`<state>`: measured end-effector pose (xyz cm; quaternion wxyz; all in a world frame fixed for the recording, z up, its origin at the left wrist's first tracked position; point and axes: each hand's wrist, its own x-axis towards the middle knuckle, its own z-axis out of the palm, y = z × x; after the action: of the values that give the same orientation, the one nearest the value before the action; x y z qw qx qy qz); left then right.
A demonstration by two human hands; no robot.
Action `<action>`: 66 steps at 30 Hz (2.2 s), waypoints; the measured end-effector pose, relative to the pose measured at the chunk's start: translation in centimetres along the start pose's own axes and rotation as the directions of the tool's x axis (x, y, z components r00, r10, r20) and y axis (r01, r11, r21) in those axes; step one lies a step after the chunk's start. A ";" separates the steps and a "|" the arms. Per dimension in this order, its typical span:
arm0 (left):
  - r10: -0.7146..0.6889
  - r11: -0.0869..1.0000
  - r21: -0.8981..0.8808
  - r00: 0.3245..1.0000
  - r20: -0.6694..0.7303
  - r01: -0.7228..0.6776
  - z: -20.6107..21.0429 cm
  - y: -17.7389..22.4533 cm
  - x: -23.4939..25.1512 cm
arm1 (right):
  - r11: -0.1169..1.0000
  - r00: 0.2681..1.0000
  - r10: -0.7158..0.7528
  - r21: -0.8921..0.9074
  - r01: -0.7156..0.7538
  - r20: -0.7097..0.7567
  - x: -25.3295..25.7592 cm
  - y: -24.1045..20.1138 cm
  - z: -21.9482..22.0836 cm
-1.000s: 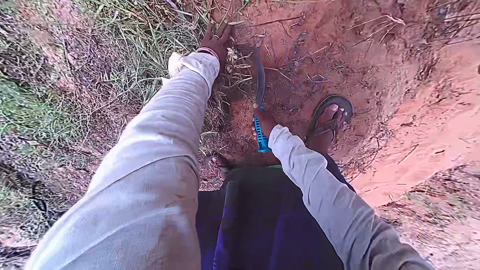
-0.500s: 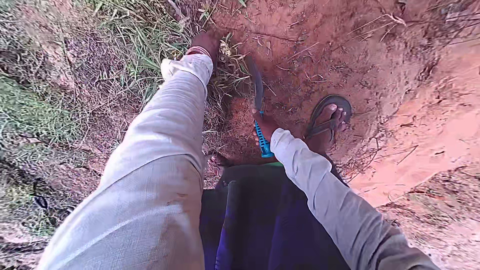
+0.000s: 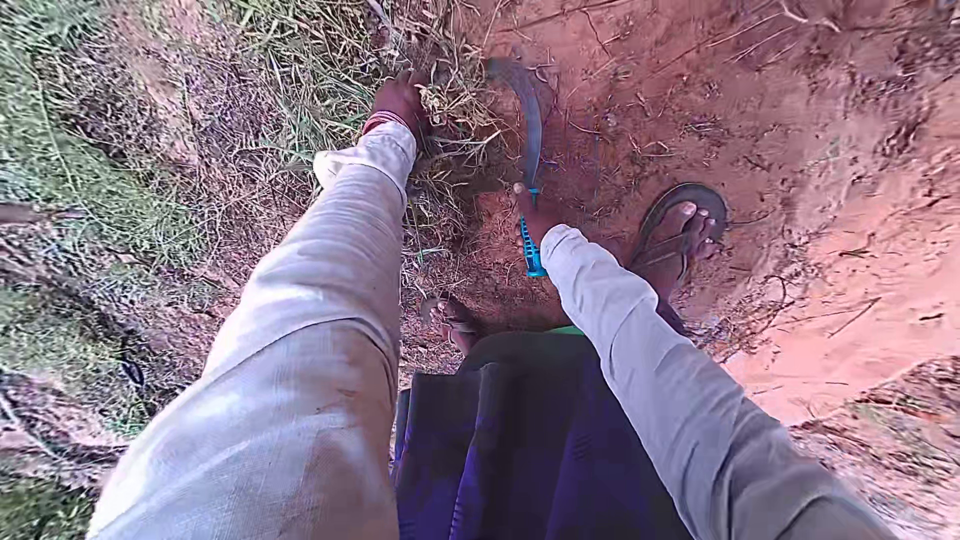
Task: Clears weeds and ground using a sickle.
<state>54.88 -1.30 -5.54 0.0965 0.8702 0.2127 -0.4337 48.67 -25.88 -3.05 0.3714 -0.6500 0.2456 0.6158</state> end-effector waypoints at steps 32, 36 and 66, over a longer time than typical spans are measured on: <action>0.153 0.959 0.210 0.973 0.175 -0.189 2.1 7.2 6.0 | 0.992 0.987 -0.059 0.104 0.075 -0.152 -8.3 6.5 -7.7; 0.017 0.919 0.381 0.975 0.223 -0.103 1.3 7.3 4.8 | 0.990 0.990 -0.078 0.105 0.091 -0.120 -8.5 5.9 -8.0; -0.014 0.949 0.313 0.980 0.196 -0.049 -4.9 1.2 -1.2 | 0.966 0.992 0.052 -0.256 -0.021 0.114 -2.0 1.6 -3.8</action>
<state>58.30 -0.98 -1.60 -0.0198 0.8293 0.1222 -0.5448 49.56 -30.06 -1.52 0.2877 -0.6495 0.1537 0.6868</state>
